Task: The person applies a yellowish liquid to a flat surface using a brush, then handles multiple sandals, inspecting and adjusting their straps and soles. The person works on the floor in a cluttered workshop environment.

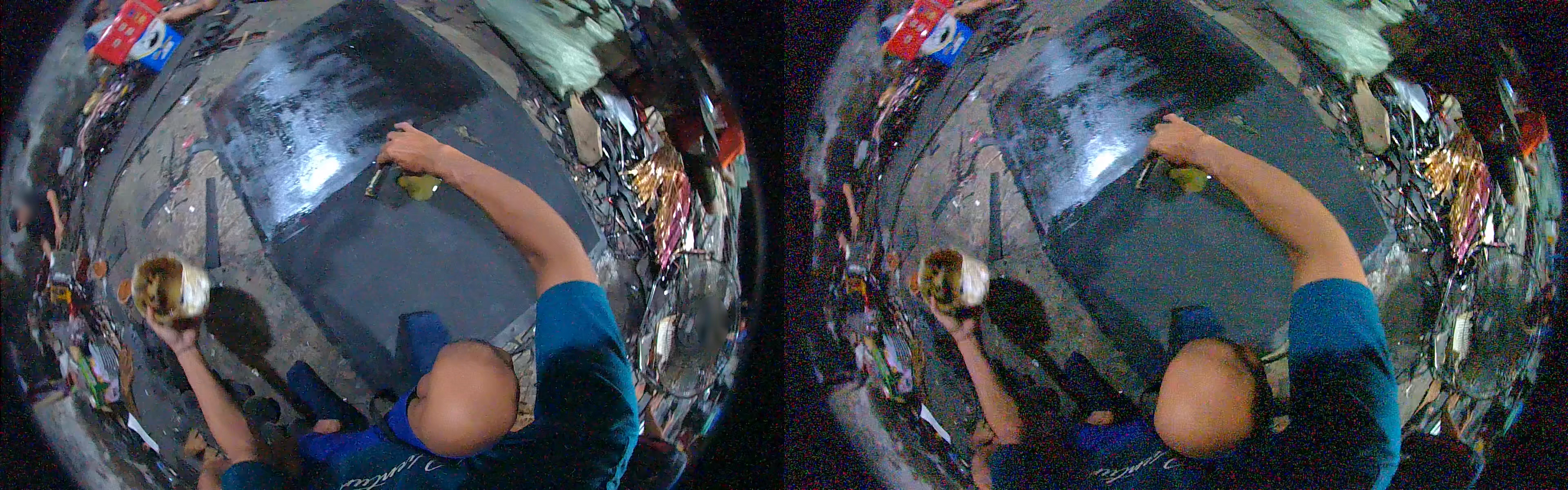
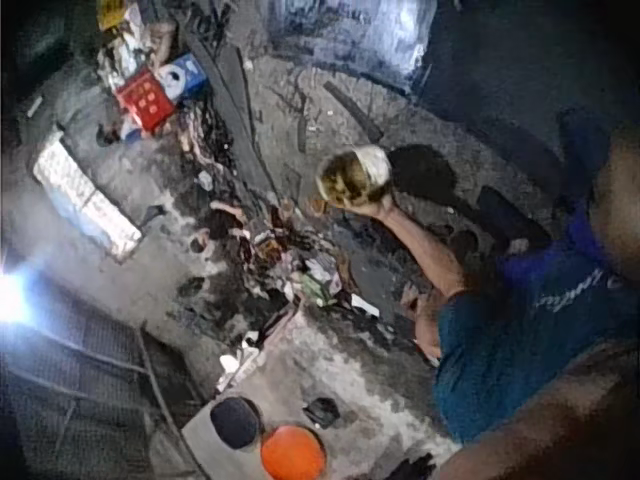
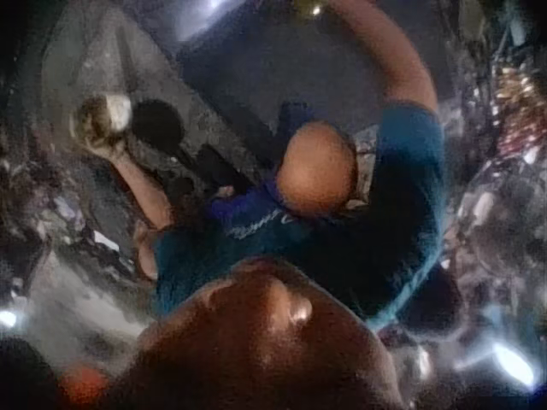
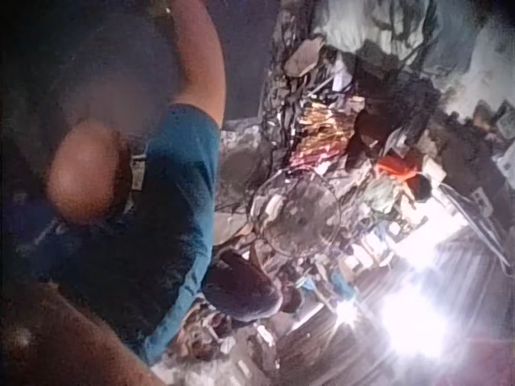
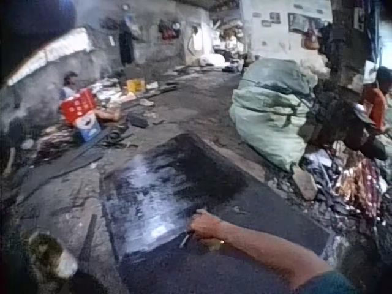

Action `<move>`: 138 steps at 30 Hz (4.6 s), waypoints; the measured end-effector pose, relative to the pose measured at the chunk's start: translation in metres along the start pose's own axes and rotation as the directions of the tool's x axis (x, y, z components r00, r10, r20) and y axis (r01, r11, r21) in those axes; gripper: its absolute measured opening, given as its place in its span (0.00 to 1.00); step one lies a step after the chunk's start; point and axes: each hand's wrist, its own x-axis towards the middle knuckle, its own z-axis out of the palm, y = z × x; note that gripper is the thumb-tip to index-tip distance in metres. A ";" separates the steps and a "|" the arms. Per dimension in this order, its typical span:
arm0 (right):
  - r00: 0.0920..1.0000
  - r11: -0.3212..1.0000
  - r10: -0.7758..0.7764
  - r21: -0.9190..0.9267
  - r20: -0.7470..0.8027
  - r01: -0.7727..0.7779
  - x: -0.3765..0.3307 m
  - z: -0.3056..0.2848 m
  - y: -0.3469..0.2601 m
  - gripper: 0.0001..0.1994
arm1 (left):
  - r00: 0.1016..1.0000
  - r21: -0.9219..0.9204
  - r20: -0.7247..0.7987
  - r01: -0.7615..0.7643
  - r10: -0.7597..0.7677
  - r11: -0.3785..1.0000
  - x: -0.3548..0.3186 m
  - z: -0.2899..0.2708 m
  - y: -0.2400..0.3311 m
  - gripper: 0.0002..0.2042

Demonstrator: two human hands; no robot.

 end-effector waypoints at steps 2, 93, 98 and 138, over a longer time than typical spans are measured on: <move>0.993 0.999 -0.036 -0.011 0.108 0.037 -0.018 0.012 0.001 0.16 | 0.988 0.100 -0.111 -0.096 0.107 0.990 0.006 -0.051 -0.020 0.33; 0.931 0.899 0.227 0.306 0.286 -0.313 -0.129 -0.015 0.184 0.26 | 0.361 0.351 0.917 -0.932 -0.168 -0.085 -0.045 0.185 -0.306 0.15; 0.769 0.876 0.269 0.184 0.580 -0.445 -0.300 -0.019 0.083 0.29 | 0.359 0.342 0.910 -0.933 -0.207 -0.112 -0.051 0.185 -0.304 0.16; -0.256 -0.323 0.946 0.493 0.200 -0.808 -0.116 0.007 0.137 0.14 | 0.325 0.303 0.925 -0.943 -0.196 -0.134 -0.053 0.183 -0.306 0.18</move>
